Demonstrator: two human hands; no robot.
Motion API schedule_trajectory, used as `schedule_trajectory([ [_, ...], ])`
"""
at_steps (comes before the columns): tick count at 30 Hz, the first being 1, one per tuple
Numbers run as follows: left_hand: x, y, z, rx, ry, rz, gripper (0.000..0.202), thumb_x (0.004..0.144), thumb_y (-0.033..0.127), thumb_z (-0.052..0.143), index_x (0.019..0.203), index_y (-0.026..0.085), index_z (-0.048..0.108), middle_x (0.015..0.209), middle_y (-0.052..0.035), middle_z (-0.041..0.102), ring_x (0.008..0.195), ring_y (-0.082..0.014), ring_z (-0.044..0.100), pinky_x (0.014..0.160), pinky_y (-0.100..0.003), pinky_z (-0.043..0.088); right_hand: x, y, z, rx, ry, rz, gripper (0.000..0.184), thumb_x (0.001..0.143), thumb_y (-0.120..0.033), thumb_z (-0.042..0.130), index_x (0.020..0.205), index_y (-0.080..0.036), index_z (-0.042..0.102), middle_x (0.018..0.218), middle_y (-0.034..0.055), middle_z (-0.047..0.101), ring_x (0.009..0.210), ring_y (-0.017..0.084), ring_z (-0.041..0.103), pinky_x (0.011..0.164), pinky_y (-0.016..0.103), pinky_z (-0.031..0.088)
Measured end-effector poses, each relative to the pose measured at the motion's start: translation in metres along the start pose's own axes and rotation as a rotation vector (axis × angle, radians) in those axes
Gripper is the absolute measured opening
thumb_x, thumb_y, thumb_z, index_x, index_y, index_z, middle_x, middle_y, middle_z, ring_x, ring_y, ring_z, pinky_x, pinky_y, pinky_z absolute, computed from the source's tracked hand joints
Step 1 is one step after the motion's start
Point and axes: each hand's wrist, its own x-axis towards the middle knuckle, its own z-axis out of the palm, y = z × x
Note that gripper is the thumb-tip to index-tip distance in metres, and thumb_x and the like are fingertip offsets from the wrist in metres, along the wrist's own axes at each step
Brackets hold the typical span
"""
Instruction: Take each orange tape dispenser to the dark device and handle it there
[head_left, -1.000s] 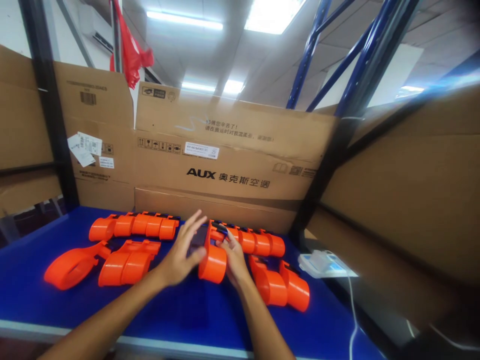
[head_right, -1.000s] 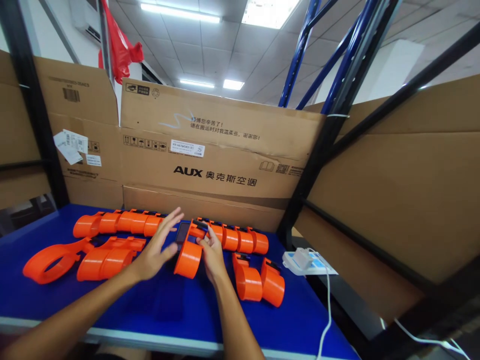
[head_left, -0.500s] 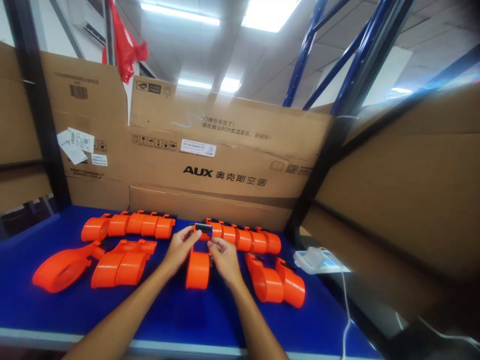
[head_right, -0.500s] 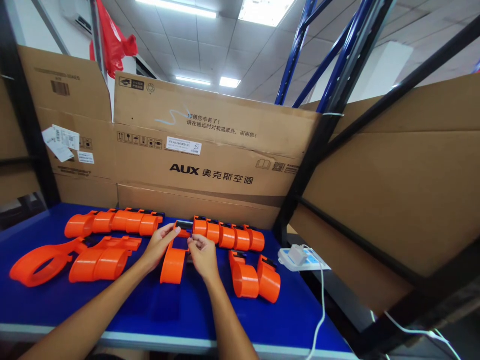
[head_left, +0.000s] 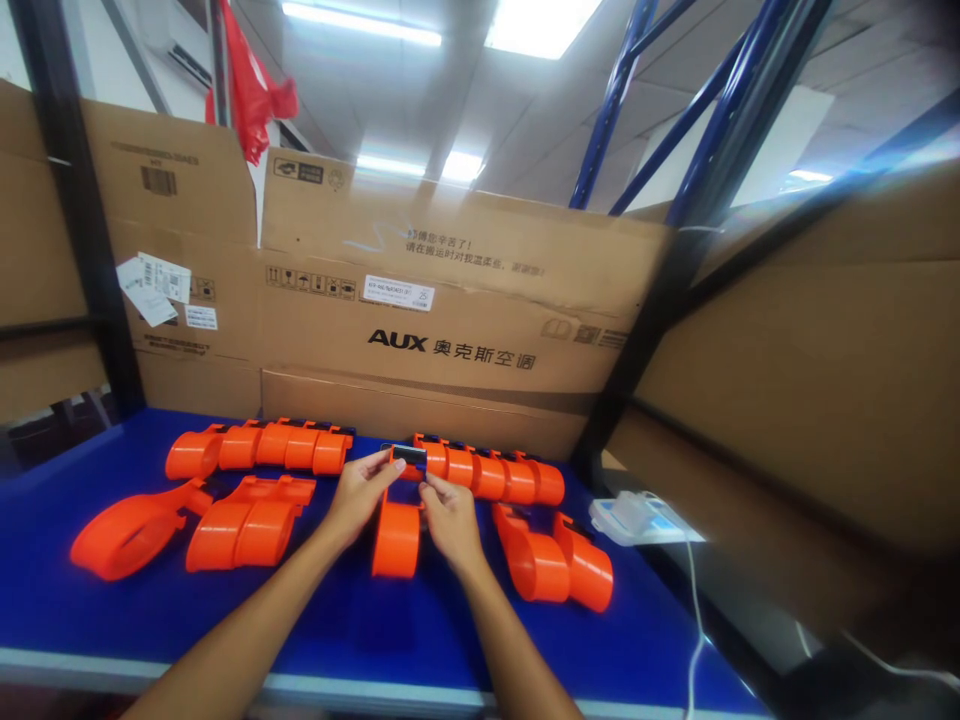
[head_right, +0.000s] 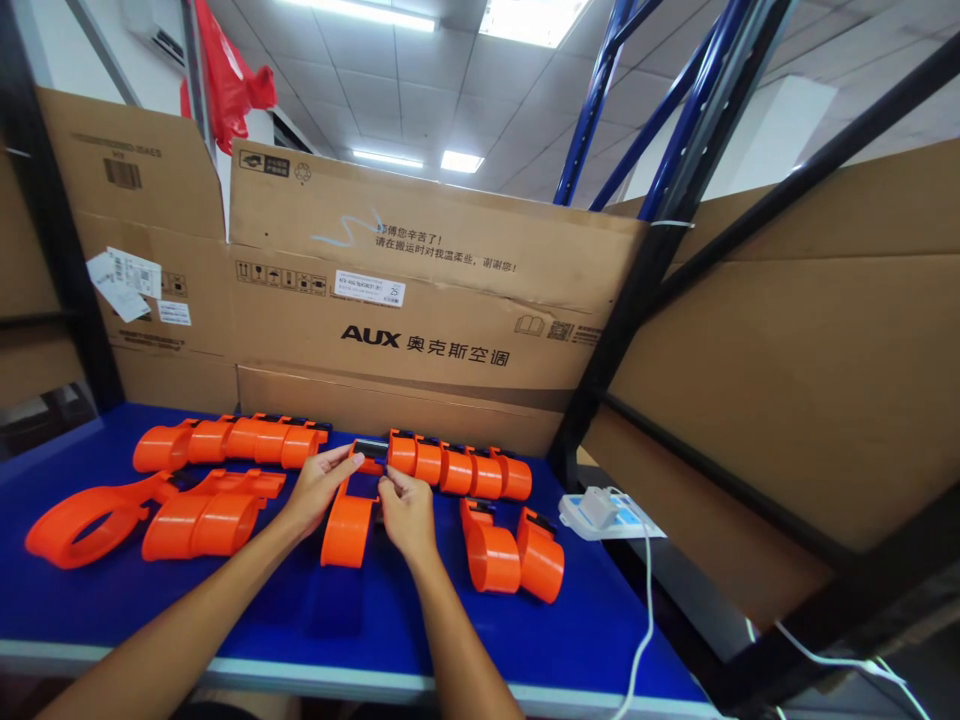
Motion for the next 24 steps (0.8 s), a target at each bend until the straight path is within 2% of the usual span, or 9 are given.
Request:
schedule_trajectory([
  [6,0.0,0.001,0.001,-0.024,-0.014,-0.003,0.046,0.072,0.041,0.079,0.109,0.015,0.074,0.105,-0.0097,0.075,0.102,-0.0265,0.066,0.096,-0.037,0.046,-0.001,0.0,0.0,0.014,0.03,0.009,0.026,0.08,-0.039,0.059,0.081,-0.015,0.068,0.052,-0.0059,0.044,0.044,0.009,0.036,0.041,0.02,0.033],
  [10,-0.002,0.002,0.005,-0.089,0.025,-0.047,0.049,0.07,0.043,0.08,0.111,0.016,0.073,0.099,-0.0084,0.076,0.098,-0.0246,0.067,0.088,-0.032,0.049,0.0,-0.002,0.002,0.008,0.051,0.012,0.025,0.079,-0.039,0.06,0.08,-0.015,0.067,0.054,-0.0044,0.049,0.046,0.009,0.039,0.043,0.02,0.033],
  [15,-0.009,0.009,0.01,-0.263,0.048,-0.099,0.041,0.067,0.045,0.082,0.093,0.015,0.072,0.074,-0.0022,0.072,0.067,-0.0152,0.066,0.066,-0.024,0.051,0.005,0.002,0.003,0.027,0.037,-0.013,0.022,0.073,-0.037,0.063,0.079,-0.015,0.066,0.06,-0.001,0.058,0.054,0.013,0.05,0.051,0.022,0.04],
  [18,-0.009,0.015,0.005,-0.353,0.109,-0.16,0.041,0.067,0.052,0.08,0.083,0.016,0.068,0.062,-0.0005,0.067,0.053,-0.014,0.061,0.054,-0.024,0.05,0.006,0.005,-0.004,-0.078,0.091,-0.019,0.024,0.072,-0.037,0.062,0.079,-0.014,0.067,0.057,-0.0018,0.058,0.05,0.011,0.047,0.048,0.021,0.037],
  [21,-0.005,0.019,-0.006,-0.368,0.143,-0.228,0.048,0.071,0.063,0.071,0.081,0.017,0.067,0.056,-0.0026,0.065,0.051,-0.0182,0.062,0.049,-0.028,0.05,0.006,0.005,-0.02,-0.223,0.128,-0.051,0.025,0.072,-0.03,0.06,0.089,-0.014,0.068,0.05,-0.0061,0.051,0.044,0.01,0.038,0.044,0.02,0.03],
  [24,-0.001,0.019,-0.014,-0.354,0.136,-0.257,0.05,0.072,0.065,0.068,0.083,0.017,0.067,0.055,-0.0032,0.065,0.053,-0.0209,0.064,0.049,-0.03,0.05,0.002,0.0,-0.036,-0.389,0.042,-0.091,0.021,0.07,-0.022,0.057,0.085,-0.017,0.07,0.044,-0.0083,0.043,0.042,0.01,0.035,0.043,0.02,0.025],
])
